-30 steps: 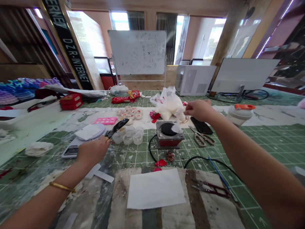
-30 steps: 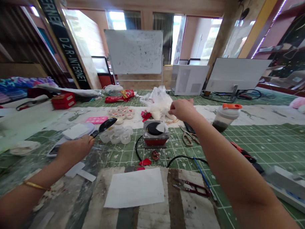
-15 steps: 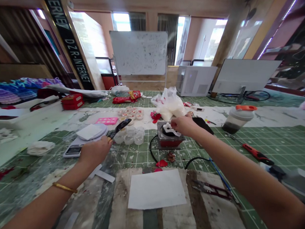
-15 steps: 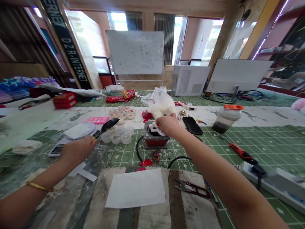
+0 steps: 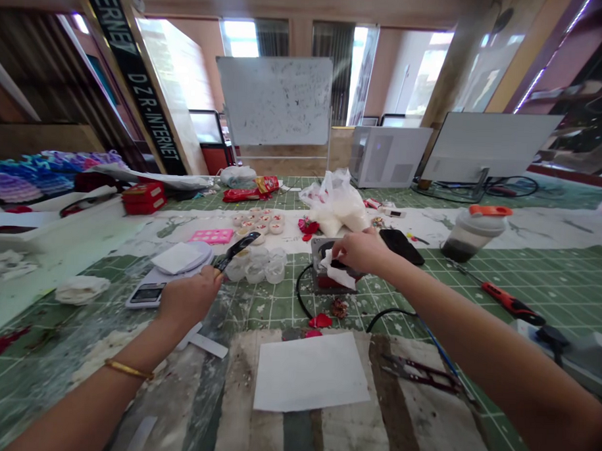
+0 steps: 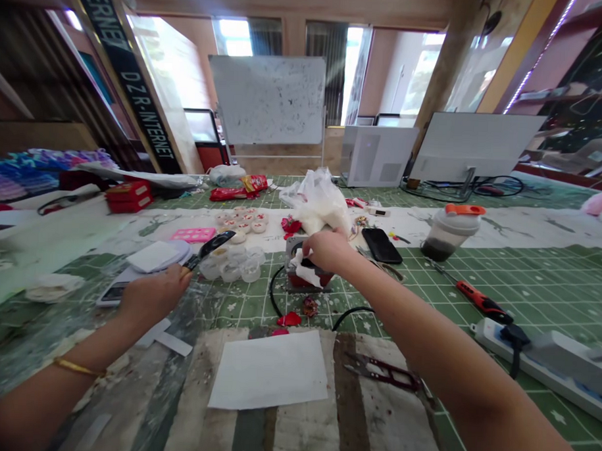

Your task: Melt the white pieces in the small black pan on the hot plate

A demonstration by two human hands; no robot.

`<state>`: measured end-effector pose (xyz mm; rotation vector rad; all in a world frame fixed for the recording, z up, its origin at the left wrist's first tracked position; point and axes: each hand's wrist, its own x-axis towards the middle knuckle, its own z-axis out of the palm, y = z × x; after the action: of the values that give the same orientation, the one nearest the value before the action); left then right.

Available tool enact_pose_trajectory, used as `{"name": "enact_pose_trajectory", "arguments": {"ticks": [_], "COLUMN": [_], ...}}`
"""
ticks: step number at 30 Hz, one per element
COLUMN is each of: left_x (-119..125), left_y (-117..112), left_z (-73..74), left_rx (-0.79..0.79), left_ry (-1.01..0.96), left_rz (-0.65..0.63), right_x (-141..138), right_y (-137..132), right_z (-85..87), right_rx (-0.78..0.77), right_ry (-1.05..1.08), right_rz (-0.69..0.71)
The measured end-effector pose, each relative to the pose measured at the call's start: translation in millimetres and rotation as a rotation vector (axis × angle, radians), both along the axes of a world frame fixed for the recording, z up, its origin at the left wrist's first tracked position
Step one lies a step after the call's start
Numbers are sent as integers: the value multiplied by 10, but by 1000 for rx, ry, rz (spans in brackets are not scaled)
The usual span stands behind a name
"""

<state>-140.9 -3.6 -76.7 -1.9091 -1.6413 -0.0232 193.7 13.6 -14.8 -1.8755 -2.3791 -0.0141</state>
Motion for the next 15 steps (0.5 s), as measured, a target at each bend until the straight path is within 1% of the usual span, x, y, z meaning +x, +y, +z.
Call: {"name": "enact_pose_trajectory", "arguments": {"ticks": [3, 5, 7, 9, 10, 12, 15], "left_x": [-28, -53, -75, -87, -86, -74, -39], "left_y": [-4, -9, -14, -19, -22, -29, -42], "left_z": [5, 9, 14, 22, 27, 37, 46], "left_rx": [21, 34, 41, 43, 43, 45, 41], "left_ry": [-9, -16, -15, -12, -13, -19, -18], "left_rz": [11, 16, 14, 6, 1, -10, -15], "right_x": [88, 203, 330, 421, 439, 413, 254], "right_y": [34, 69, 104, 131, 138, 132, 71], "right_z": [99, 211, 326, 406, 421, 392, 231], "right_rx": [-24, -10, 60, 145, 177, 233, 293], "right_ry": [48, 154, 316, 415, 409, 314, 62], "right_rz": [-8, -43, -115, -173, -186, -179, -117]}}
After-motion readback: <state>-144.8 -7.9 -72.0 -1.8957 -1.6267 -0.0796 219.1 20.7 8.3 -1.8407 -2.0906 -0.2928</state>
